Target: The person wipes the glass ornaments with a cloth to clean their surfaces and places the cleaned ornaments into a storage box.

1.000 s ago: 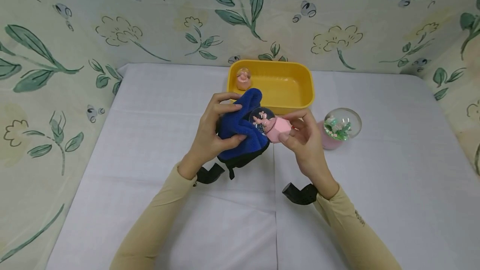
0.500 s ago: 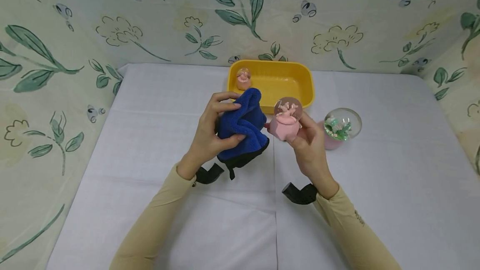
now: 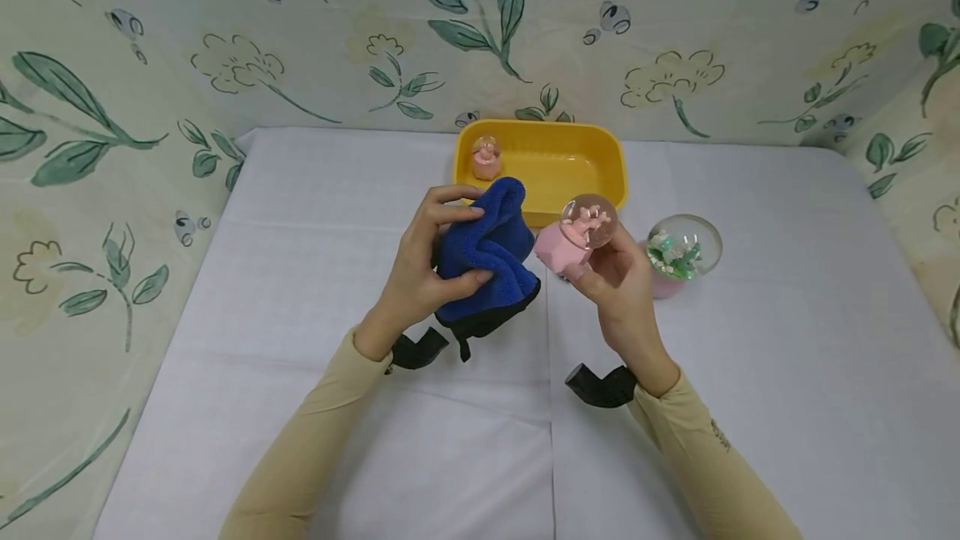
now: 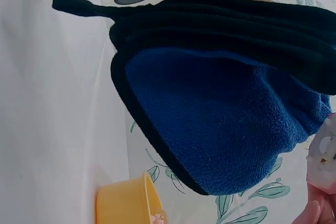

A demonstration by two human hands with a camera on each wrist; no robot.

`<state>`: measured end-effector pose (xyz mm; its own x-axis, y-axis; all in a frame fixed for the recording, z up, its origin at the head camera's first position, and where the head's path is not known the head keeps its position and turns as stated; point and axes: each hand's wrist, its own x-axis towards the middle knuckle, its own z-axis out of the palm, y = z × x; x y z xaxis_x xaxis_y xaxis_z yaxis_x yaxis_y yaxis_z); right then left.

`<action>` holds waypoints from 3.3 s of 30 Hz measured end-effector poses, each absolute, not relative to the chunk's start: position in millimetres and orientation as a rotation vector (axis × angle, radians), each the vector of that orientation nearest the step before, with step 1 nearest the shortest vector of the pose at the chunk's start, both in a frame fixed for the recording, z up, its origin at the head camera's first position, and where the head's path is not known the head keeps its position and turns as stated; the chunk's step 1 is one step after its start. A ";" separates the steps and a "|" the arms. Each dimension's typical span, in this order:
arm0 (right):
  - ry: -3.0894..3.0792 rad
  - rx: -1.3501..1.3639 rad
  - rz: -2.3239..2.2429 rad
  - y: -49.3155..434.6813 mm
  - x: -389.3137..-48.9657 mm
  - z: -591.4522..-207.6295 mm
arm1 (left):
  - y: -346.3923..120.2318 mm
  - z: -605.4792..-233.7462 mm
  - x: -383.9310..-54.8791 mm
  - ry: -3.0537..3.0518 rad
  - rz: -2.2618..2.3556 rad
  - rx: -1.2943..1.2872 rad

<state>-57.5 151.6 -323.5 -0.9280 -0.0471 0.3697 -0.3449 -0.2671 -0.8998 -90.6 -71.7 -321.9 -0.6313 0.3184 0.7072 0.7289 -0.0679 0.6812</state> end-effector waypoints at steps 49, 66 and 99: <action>-2.099 0.989 1.624 158.8 -52.9 -313.2 | -69.2 -326.9 -87.6 -1.976 -1.713 -1.165; -2.060 1.030 1.293 158.5 -56.5 -315.1 | -60.0 -329.1 -85.3 -2.051 -1.586 -1.389; -2.070 0.898 1.474 151.7 -53.8 -314.6 | -59.7 -320.9 -85.9 -1.940 -1.565 -1.319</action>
